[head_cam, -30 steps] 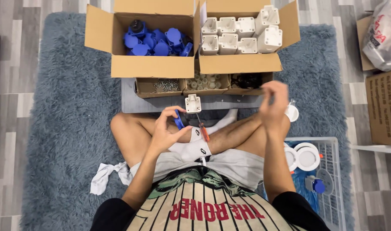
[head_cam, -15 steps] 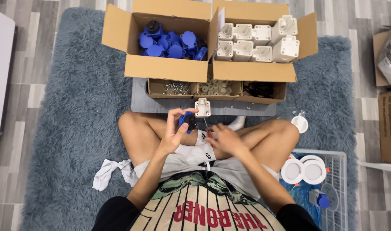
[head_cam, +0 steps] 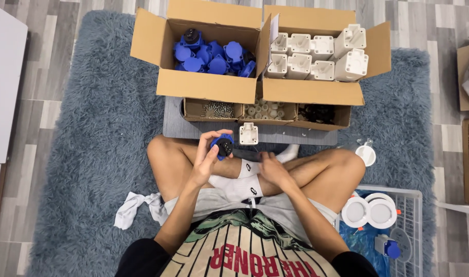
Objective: Assembling electrical components by using a screwdriver to secure parts while sitting on the floor
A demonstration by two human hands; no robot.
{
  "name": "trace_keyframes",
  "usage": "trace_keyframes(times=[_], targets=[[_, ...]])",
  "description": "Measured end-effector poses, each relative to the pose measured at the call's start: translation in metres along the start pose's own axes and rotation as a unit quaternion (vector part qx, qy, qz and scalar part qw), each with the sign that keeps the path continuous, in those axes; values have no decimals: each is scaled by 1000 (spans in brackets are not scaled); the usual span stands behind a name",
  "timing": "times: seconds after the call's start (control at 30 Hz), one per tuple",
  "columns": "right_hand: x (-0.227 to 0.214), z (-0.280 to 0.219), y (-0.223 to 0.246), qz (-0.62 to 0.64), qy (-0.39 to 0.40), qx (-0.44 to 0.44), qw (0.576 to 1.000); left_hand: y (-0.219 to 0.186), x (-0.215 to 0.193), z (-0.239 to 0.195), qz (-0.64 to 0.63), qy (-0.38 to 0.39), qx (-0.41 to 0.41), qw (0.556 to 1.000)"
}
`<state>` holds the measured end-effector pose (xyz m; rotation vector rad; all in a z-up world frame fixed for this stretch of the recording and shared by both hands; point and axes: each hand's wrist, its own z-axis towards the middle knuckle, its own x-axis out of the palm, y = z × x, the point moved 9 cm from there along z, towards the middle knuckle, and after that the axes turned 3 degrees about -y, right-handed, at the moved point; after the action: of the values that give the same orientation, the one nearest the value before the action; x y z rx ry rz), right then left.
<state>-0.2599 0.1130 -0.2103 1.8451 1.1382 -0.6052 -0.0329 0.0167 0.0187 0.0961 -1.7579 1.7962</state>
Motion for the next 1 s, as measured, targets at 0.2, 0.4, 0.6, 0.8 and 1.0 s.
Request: trace_keyframes(times=[0.2,0.4,0.6,0.8,1.0], targets=[[-111,-74,46,210,23,-6,977,5,-7,2,-13,-10,-1,1000],[-162,-128,36,297,-48,-44,953,-6,-6,4,17,30,13,999],[-182,-153,10,364,-151,-74,916,-17,2,9,56,13,41,997],[-209,-165,54,326,-248,-146,900,-24,15,10,115,35,68,990],[-216,-167,65,309,-269,-160,898,-46,24,12,230,6,117,966]])
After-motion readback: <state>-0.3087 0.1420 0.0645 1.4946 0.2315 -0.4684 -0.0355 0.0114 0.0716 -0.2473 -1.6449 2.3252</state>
